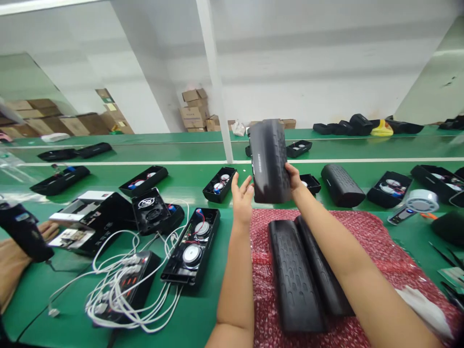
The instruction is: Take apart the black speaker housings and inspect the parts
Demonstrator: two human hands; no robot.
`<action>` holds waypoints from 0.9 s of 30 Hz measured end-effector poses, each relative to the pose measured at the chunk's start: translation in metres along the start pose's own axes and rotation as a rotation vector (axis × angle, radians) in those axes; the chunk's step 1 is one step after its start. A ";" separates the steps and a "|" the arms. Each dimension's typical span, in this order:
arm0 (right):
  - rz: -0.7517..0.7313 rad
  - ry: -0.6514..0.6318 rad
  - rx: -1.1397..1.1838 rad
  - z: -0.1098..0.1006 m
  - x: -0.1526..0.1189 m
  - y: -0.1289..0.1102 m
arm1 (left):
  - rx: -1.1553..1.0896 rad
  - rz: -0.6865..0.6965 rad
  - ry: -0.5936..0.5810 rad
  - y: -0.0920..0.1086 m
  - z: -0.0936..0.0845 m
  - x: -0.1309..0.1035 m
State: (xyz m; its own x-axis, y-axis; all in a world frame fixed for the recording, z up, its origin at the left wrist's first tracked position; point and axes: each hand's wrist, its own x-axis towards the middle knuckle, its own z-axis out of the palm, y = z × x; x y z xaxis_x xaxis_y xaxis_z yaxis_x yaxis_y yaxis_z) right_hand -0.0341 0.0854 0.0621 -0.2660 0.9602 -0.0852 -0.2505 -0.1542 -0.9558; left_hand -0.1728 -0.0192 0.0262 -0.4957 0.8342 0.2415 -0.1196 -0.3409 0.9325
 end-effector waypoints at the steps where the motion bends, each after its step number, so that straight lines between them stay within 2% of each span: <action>1: 0.021 0.007 -0.013 0.006 0.011 0.001 | 0.044 -0.041 0.052 -0.017 -0.005 0.010; 4: 0.083 -0.003 -0.066 0.030 0.044 0.011 | 0.136 -0.095 0.161 -0.070 -0.017 0.030; 7: 0.127 0.012 -0.158 0.050 0.066 0.029 | 0.243 -0.069 0.199 -0.110 -0.020 0.036; 9: 0.147 0.026 -0.248 0.056 0.076 0.044 | 0.312 -0.022 0.180 -0.125 -0.019 0.039; 12: 0.165 0.061 -0.414 0.055 0.087 0.065 | 0.407 0.015 0.122 -0.137 -0.018 0.044; 16: 0.175 0.106 -0.661 0.041 0.100 0.077 | 0.523 0.020 0.015 -0.147 -0.020 0.051; 20: 0.121 0.084 -0.985 0.011 0.102 0.062 | 0.615 0.033 -0.051 -0.153 -0.021 0.054; 23: 0.046 0.069 -1.254 -0.019 0.086 0.050 | 0.667 0.024 -0.063 -0.154 -0.021 0.057; 27: -0.029 0.105 -1.524 -0.050 0.056 0.051 | 0.717 0.019 -0.069 -0.151 -0.019 0.060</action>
State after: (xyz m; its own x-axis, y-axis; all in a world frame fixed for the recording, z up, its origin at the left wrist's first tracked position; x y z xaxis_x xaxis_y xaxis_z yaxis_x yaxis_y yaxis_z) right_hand -0.0149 0.1427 -0.0052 -0.1966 0.9803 -0.0182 0.9293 0.1804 -0.3222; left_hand -0.2007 0.0739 -0.1056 -0.4337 0.8647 0.2536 0.4941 -0.0071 0.8694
